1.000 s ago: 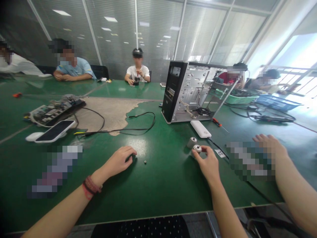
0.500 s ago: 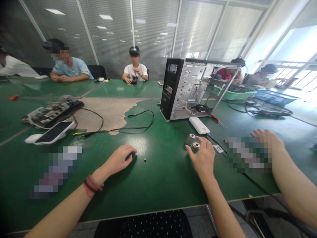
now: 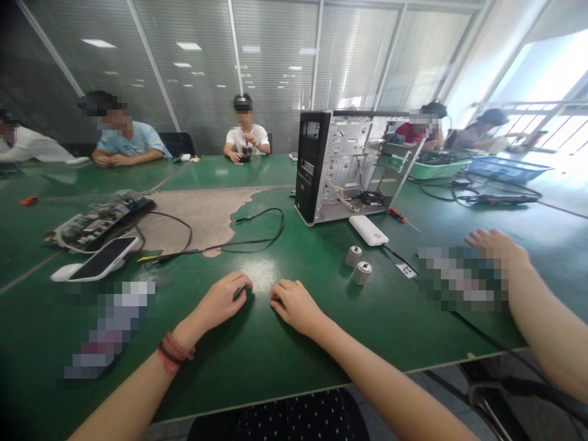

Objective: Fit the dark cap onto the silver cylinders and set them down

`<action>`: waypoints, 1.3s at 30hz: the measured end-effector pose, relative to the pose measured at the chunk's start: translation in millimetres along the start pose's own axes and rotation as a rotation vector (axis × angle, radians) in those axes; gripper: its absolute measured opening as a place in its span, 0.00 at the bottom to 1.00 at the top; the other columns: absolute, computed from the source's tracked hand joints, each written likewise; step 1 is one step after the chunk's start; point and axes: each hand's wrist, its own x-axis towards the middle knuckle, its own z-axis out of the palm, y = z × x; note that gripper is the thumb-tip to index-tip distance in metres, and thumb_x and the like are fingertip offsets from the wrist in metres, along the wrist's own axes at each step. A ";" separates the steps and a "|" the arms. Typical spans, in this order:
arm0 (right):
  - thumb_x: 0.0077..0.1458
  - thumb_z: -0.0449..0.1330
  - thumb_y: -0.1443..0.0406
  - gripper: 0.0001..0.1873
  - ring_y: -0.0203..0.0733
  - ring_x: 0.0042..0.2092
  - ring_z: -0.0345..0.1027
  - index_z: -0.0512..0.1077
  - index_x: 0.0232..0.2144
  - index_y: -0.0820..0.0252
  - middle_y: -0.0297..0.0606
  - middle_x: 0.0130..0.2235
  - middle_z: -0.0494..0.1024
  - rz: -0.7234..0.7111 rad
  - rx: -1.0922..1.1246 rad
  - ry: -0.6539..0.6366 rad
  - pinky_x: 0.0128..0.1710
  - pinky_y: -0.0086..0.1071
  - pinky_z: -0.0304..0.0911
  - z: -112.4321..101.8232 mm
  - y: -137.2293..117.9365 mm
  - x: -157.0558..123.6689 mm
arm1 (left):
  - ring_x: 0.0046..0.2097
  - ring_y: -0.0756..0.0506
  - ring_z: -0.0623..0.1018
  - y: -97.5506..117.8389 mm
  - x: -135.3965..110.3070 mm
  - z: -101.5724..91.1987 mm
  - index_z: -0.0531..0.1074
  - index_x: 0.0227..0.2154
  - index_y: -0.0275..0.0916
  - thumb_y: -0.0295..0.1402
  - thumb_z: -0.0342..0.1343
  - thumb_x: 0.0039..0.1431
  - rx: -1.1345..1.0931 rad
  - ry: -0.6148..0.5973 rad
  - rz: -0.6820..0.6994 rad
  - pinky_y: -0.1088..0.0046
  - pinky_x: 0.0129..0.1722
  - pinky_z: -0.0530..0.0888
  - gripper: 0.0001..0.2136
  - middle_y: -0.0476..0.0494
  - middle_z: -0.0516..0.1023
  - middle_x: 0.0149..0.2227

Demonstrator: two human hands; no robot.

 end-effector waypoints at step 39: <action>0.52 0.57 0.51 0.19 0.46 0.40 0.70 0.69 0.38 0.59 0.43 0.41 0.73 0.534 0.039 0.474 0.35 0.37 0.69 -75.4 158.4 -99.0 | 0.43 0.45 0.75 0.6 -2.6 1.8 0.68 0.43 0.40 0.24 0.47 0.58 -0.032 -0.004 -0.010 0.68 0.46 0.71 0.12 0.44 0.73 0.42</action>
